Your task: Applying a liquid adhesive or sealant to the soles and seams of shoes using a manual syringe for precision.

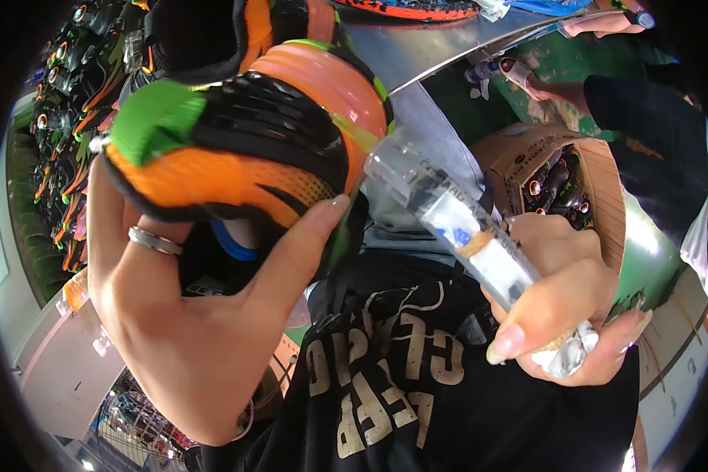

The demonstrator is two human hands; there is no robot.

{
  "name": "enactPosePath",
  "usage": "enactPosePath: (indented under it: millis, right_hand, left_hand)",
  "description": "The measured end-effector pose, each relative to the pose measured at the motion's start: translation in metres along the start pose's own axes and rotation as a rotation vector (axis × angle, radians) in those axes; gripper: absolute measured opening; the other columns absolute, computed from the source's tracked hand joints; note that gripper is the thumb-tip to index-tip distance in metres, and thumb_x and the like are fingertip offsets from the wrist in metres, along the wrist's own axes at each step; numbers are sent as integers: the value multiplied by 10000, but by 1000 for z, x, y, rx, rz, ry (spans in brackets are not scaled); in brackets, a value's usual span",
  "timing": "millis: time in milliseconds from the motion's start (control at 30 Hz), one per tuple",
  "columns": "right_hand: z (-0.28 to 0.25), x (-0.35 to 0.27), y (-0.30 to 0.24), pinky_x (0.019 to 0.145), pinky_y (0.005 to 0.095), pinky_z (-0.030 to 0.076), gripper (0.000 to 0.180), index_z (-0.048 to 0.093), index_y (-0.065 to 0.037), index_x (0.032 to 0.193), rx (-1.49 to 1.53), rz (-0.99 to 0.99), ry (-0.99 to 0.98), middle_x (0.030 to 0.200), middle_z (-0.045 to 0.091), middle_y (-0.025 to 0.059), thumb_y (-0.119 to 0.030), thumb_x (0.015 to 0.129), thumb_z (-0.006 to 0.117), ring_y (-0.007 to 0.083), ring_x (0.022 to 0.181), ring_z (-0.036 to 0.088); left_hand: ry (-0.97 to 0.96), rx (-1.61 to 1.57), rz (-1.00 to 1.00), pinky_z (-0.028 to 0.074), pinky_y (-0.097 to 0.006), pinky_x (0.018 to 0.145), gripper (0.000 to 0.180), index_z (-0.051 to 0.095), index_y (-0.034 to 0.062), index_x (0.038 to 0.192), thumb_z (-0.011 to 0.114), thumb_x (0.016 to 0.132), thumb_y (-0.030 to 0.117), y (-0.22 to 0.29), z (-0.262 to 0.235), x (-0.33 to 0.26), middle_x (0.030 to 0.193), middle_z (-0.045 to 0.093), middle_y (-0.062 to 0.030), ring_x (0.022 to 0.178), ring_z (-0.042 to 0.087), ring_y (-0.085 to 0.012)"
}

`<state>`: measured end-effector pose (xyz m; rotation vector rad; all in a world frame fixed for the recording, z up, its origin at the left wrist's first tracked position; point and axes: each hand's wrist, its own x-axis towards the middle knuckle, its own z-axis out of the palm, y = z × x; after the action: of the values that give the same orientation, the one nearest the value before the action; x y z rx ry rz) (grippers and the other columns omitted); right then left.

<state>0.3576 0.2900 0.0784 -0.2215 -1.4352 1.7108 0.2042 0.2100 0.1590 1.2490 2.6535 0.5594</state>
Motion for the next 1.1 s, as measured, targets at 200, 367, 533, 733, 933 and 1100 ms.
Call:
enactPosePath:
  millis: [200, 367, 533, 733, 933, 1100]
  right_hand:
    - [8, -4, -4, 434, 299, 334, 596, 610, -117, 700, -70, -27, -8, 503, 487, 99, -476, 971, 220, 191, 402, 400]
    - [12, -8, -10, 472, 342, 360, 574, 604, -119, 699, -111, 0, -39, 551, 468, 121, -472, 963, 237, 225, 447, 431]
    - [16, -13, -12, 501, 355, 377, 568, 618, -125, 681, -68, 19, -142, 533, 487, 147, -461, 954, 251, 252, 459, 444]
    - [26, -23, -11, 438, 352, 332, 579, 623, -99, 672, -148, 69, -136, 438, 444, 118, -462, 947, 265, 232, 381, 396]
    - [29, -28, -8, 360, 307, 225, 578, 612, -78, 682, -207, 74, -151, 399, 404, 66, -449, 956, 262, 175, 312, 304]
    - [30, -32, -5, 354, 309, 224, 537, 593, -61, 708, -210, 49, -177, 399, 413, 58, -423, 950, 280, 168, 306, 308]
  left_hand:
    - [-192, -267, -180, 496, -241, 724, 368, 589, -25, 1030, 773, 779, 171, -22, -17, 0, 915, 660, -70, 801, 619, -107]
    - [-227, -566, -140, 500, -250, 742, 345, 577, -35, 1057, 740, 797, 124, -39, -15, -2, 944, 661, -76, 808, 625, -121]
    - [-298, -902, -288, 510, -259, 736, 310, 575, -51, 1074, 692, 813, 68, -45, -16, -8, 932, 665, -85, 796, 640, -139]
    - [-289, -983, -434, 520, -255, 654, 281, 577, -67, 1036, 683, 811, 65, -56, -7, -10, 873, 668, -99, 717, 653, -154]
    - [-330, -1045, -490, 514, -240, 683, 302, 631, -63, 1007, 723, 818, 154, -71, 1, -8, 885, 687, -98, 754, 653, -127]
    - [-379, -1120, -543, 516, -238, 655, 286, 626, -70, 1010, 714, 825, 131, -77, 2, -7, 874, 688, -110, 721, 658, -131]
